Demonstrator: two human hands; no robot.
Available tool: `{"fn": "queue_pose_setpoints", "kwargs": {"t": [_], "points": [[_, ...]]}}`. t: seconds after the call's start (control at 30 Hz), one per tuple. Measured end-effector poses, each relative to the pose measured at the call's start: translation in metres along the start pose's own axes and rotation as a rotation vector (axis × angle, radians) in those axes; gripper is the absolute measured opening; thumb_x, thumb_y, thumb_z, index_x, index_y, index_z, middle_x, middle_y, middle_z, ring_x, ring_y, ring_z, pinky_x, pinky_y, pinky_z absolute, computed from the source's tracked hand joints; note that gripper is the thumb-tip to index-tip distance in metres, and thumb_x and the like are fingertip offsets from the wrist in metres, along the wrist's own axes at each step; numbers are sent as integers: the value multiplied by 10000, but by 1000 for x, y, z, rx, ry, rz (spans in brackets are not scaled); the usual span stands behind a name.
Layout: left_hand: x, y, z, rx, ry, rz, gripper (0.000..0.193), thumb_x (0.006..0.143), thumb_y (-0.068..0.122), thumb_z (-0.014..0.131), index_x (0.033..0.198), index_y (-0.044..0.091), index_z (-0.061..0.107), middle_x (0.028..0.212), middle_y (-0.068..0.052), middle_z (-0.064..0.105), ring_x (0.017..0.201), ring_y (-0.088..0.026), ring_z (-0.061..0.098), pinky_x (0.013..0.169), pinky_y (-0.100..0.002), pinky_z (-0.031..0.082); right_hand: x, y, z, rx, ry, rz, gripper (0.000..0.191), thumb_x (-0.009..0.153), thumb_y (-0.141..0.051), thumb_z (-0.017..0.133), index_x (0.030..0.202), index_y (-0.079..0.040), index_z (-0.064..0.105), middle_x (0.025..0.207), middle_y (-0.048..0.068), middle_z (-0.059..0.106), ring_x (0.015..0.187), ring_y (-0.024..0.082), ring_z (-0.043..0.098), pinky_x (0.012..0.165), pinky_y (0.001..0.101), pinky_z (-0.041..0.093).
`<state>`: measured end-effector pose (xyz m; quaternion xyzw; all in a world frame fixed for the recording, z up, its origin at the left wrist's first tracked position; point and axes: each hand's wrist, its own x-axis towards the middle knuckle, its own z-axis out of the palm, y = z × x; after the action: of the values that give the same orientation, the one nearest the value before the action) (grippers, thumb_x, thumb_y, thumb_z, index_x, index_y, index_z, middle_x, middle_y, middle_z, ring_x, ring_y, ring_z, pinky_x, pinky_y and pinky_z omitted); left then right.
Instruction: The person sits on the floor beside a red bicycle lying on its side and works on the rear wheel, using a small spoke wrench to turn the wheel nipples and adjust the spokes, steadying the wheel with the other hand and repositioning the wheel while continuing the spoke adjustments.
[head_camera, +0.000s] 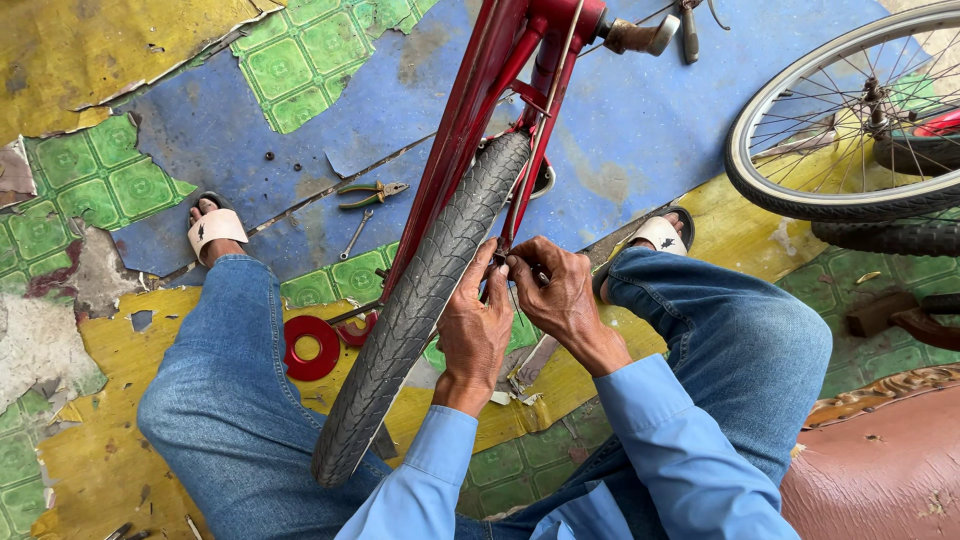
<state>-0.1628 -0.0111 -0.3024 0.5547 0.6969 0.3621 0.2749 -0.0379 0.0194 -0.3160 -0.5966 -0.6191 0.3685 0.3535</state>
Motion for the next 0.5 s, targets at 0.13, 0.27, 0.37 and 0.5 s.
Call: {"fn": "queue_pose_setpoints", "kwargs": {"t": [0.13, 0.27, 0.37, 0.5], "points": [[1, 0, 0, 8, -8, 24, 341, 950, 154, 706, 1279, 64, 711, 1273, -191, 712, 1158, -340, 695, 985, -410, 549, 0, 2, 1, 14, 15, -23, 113, 912, -101, 723, 932, 8, 702, 722, 135, 730, 564, 128, 669, 542, 302, 530], [2, -1, 0, -25, -14, 16, 350, 951, 145, 694, 1289, 54, 701, 1274, -191, 711, 1156, -336, 702, 980, -401, 559, -1, 3, 1, 13, 8, -14, 113, 912, -100, 718, 933, 10, 707, 716, 132, 730, 566, 124, 670, 538, 306, 531], [2, -1, 0, -29, -16, 12, 360, 950, 153, 698, 1296, 54, 696, 1277, -196, 705, 1161, -339, 699, 971, -399, 562, 0, 3, 0, 6, 5, -23, 121, 919, -108, 715, 941, 11, 713, 721, 133, 731, 570, 124, 678, 537, 309, 535], [2, -1, 0, -13, -34, -2, 356, 956, 170, 695, 1297, 65, 698, 1276, -187, 710, 1150, -338, 702, 966, -402, 561, 1, 2, -1, -10, -22, 17, 146, 941, -129, 705, 958, 15, 726, 700, 147, 721, 551, 150, 673, 524, 330, 519]]}}
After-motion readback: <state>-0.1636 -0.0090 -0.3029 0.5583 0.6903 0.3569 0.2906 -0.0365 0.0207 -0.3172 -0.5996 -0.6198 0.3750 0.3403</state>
